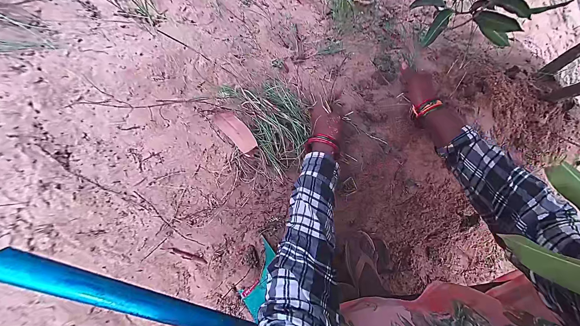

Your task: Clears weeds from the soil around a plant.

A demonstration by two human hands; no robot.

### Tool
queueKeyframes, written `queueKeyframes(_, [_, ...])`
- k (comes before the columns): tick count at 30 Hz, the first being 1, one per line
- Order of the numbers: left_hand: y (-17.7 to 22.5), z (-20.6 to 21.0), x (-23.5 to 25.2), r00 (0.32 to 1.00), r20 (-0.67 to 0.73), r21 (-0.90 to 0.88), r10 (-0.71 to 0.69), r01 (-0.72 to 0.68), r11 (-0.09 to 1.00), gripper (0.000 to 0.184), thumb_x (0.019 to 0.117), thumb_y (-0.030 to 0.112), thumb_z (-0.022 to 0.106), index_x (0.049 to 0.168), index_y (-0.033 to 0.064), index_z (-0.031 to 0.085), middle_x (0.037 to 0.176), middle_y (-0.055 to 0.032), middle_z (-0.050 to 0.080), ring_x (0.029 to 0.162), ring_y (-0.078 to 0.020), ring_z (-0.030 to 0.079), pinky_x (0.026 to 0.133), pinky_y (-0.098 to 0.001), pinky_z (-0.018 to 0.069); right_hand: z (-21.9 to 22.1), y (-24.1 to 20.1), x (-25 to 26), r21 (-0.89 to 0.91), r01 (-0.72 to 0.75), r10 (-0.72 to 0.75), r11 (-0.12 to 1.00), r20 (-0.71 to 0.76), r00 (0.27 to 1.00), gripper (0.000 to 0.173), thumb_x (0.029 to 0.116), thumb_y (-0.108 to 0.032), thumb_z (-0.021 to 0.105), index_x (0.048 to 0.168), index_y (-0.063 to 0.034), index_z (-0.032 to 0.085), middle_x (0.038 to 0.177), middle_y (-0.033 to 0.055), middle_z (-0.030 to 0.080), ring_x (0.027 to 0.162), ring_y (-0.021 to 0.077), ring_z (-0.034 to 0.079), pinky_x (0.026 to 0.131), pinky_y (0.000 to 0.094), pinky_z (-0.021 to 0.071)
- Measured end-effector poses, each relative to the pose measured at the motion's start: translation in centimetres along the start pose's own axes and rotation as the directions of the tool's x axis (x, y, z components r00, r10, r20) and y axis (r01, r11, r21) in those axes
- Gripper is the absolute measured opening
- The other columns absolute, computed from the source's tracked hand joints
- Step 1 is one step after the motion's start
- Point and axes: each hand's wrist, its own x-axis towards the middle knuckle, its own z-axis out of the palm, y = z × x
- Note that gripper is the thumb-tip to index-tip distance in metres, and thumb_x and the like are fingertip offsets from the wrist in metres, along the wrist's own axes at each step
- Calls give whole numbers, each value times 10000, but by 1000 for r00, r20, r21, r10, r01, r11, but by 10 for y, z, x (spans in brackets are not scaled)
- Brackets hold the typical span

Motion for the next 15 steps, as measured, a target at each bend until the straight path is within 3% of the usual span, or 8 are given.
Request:
queueKeyframes(1, [4, 3, -3, 1000, 6, 1, 25, -25, 1000, 359, 1058, 101, 516, 1403, 59, 602, 1388, -157, 634, 1298, -256, 591, 1118, -453, 436, 3, -3, 0, -13, 68, -68, 998, -26, 997, 537, 1110, -446, 412, 1044, 43, 625, 863, 122, 550, 785, 218, 528, 773, 435, 444])
queueKeyframes(2, [12, 6, -7, 998, -3, -5, 56, -56, 998, 354, 1045, 85, 509, 1381, 55, 617, 1359, -135, 658, 1258, -232, 615, 1088, -438, 456, 6, -6, 6, -84, 115, -116, 990, -15, 993, 503, 1105, -417, 437, 1057, 39, 641, 889, 148, 587, 819, 254, 567, 798, 467, 461])
queueKeyframes(3, [22, 6, -12, 996, -10, 2, 90, -90, 996, 343, 1043, 75, 495, 1360, 36, 620, 1319, -127, 678, 1228, -218, 633, 1072, -431, 474, 8, -15, 11, -191, 123, -119, 974, 30, 992, 476, 1091, -380, 490, 1175, 58, 655, 1050, 240, 666, 988, 352, 642, 916, 547, 484])
queueKeyframes(6, [57, -10, -33, 991, -39, 157, 125, -117, 981, 331, 1055, 102, 473, 1335, 69, 647, 1224, -94, 724, 1154, -226, 670, 1011, -464, 501, 34, -27, 38, -476, 101, -7, 874, 194, 981, 606, 1009, -297, 641, 1467, 60, 465, 1369, 332, 581, 1297, 477, 567, 1074, 648, 435])
queueKeyframes(8, [80, -31, -45, 993, -106, 413, 53, -4, 911, 333, 1064, 192, 502, 1354, 114, 646, 1264, -129, 704, 1206, -308, 649, 1013, -551, 489, 49, -23, 52, -584, 143, 27, 799, 272, 962, 596, 1009, -330, 642, 1397, 107, 522, 1374, 350, 569, 1311, 492, 549, 1072, 662, 427])
queueKeyframes(10, [85, -47, -48, 965, -260, 584, -42, 192, 789, 498, 992, 323, 641, 1462, 174, 574, 1477, -205, 543, 1401, -435, 459, 1024, -695, 424, 58, -19, 57, -596, 167, 16, 785, 289, 957, 561, 1050, -420, 554, 1323, 66, 609, 1338, 318, 609, 1283, 472, 577, 1049, 664, 444])
queueKeyframes(12, [74, -57, -43, 912, -388, 611, -133, 363, 703, 808, 878, 519, 762, 1564, 233, 443, 1665, -247, 239, 1525, -509, 205, 1029, -783, 362, 59, -14, 51, -540, 138, 9, 830, 260, 966, 584, 1094, -466, 431, 1315, 41, 618, 1323, 298, 626, 1266, 451, 596, 1042, 649, 455])
queueKeyframes(15, [45, -51, -31, 874, -443, 600, -200, 455, 658, 1132, 713, 686, 833, 1620, 244, 318, 1711, -245, 9, 1548, -527, 77, 1039, -796, 347, 46, -5, 31, -317, 41, 9, 948, 154, 988, 620, 1100, -485, 423, 1289, 73, 615, 1287, 309, 631, 1244, 437, 599, 1058, 619, 437])
